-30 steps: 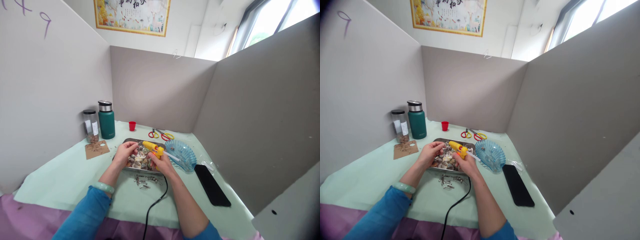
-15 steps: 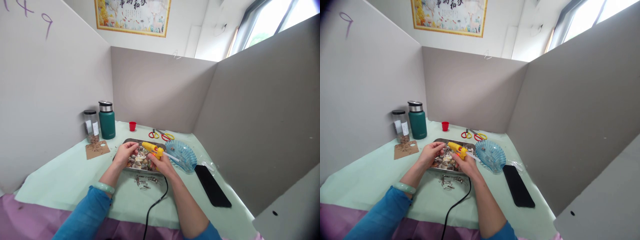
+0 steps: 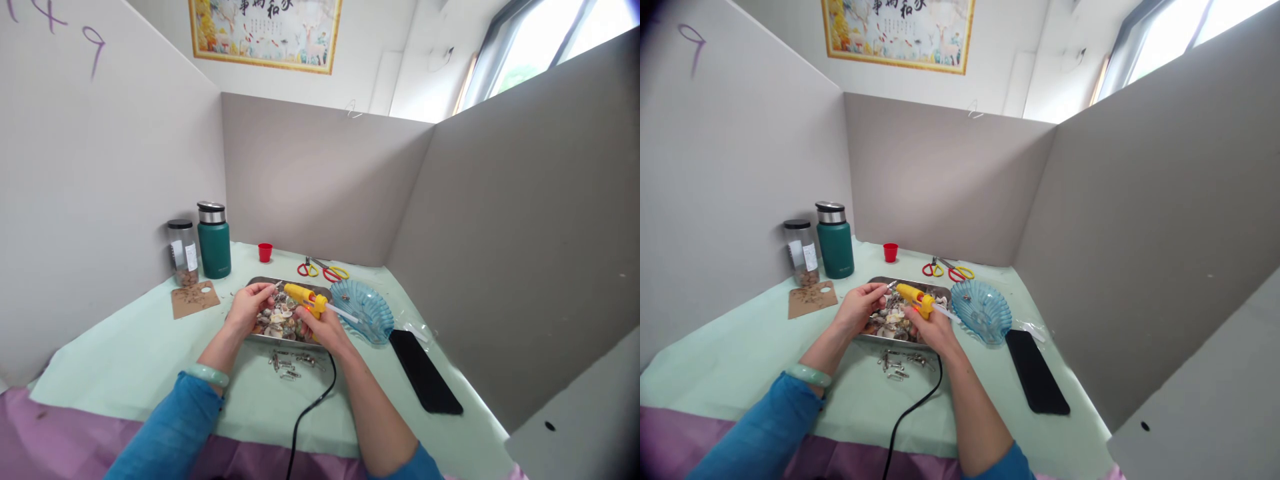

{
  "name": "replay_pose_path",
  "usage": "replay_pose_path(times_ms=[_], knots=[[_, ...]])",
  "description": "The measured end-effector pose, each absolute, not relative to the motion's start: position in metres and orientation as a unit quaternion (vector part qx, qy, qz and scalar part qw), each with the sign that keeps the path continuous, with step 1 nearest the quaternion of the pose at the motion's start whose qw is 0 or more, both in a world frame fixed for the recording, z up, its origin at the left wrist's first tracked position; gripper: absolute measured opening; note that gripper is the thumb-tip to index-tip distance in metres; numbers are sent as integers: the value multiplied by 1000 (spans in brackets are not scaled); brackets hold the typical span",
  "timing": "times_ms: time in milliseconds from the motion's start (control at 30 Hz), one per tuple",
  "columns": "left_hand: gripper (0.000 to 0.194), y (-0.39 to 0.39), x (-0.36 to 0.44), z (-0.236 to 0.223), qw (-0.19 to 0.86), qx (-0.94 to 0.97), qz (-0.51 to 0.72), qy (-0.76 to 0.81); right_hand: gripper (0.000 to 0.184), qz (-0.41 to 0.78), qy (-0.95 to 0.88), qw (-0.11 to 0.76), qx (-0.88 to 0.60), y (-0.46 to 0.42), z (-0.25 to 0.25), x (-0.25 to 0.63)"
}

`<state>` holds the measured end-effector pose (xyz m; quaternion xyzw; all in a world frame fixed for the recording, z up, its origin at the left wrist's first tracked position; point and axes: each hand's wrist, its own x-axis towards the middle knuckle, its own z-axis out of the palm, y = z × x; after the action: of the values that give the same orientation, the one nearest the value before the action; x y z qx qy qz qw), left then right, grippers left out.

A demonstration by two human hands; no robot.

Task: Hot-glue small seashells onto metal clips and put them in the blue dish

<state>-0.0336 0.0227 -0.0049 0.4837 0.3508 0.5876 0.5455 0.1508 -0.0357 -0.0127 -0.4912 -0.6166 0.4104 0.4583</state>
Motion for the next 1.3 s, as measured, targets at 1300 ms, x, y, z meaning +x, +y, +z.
replay_pose_path(times_ms=[1300], knots=[[30, 27, -35, -10, 557, 484, 592, 325, 22, -38, -823, 158, -544, -50, 66, 159]])
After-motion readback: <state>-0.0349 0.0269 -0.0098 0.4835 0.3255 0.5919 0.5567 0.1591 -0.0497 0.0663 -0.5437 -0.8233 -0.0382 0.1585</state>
